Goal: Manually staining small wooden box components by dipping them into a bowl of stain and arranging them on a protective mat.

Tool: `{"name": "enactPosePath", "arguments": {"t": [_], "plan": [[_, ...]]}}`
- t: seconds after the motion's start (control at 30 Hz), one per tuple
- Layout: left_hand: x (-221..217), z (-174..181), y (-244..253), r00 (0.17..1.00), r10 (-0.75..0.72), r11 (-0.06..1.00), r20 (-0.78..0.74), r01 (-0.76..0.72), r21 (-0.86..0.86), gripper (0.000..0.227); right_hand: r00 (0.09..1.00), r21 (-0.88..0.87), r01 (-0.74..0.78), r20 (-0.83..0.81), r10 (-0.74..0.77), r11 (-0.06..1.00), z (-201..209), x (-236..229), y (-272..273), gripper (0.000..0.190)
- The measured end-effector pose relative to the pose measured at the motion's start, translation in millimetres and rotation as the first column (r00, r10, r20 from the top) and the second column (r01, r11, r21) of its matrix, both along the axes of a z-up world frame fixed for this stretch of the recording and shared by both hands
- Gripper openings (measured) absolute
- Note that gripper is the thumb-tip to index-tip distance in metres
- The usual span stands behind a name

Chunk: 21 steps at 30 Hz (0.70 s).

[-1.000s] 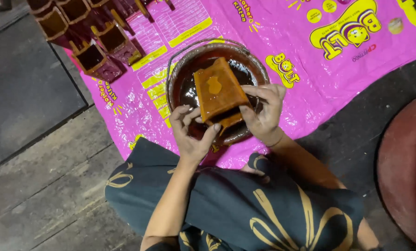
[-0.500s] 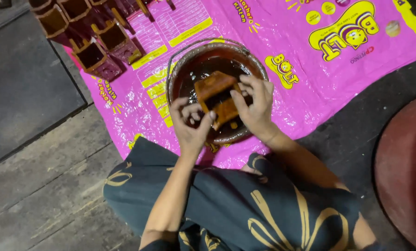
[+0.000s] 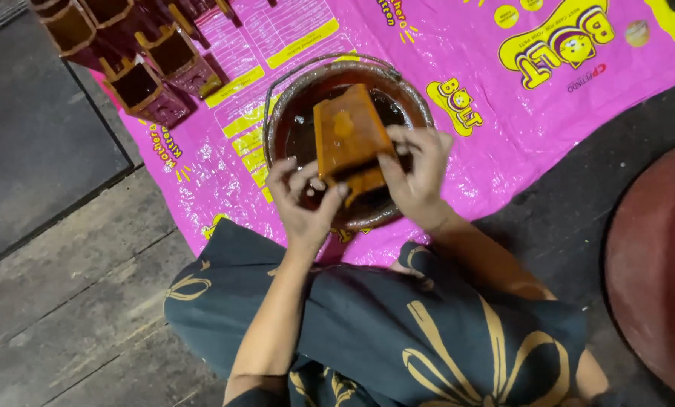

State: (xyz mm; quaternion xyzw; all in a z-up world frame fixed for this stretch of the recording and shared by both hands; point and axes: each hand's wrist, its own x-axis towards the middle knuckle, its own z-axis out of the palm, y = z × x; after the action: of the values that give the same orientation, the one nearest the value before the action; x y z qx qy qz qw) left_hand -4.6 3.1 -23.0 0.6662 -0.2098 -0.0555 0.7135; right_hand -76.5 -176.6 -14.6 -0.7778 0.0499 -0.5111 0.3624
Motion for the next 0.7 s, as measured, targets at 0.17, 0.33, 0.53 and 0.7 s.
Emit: {"name": "enactPosePath", "arguments": {"t": [0.17,0.33,0.53,0.7], "plan": [[-0.5,6.6,-0.4,0.999,0.031,0.999,-0.038,-0.030,0.013,0.078,1.000,0.032,-0.014,-0.021,0.014,0.999,-1.7,5.4,-2.9,0.037],[4.7,-7.6,-3.9,1.000,0.029,0.999,-0.009,-0.029,0.027,0.075,0.996,-0.058,0.006,-0.090,-0.011,0.998,-2.0,6.4,-5.4,0.032],[19.7,9.5,-13.6,1.000,0.001,0.998,-0.030,0.001,0.062,0.081,0.976,0.248,-0.043,-0.195,0.093,0.968,-0.5,-4.5,-11.5,0.050],[36.2,39.4,-16.5,0.975,-0.177,0.947,0.137,0.130,0.293,0.074,0.959,-0.310,-0.060,-0.281,-0.031,0.949,53.9,-19.1,-37.1,0.056]]}}
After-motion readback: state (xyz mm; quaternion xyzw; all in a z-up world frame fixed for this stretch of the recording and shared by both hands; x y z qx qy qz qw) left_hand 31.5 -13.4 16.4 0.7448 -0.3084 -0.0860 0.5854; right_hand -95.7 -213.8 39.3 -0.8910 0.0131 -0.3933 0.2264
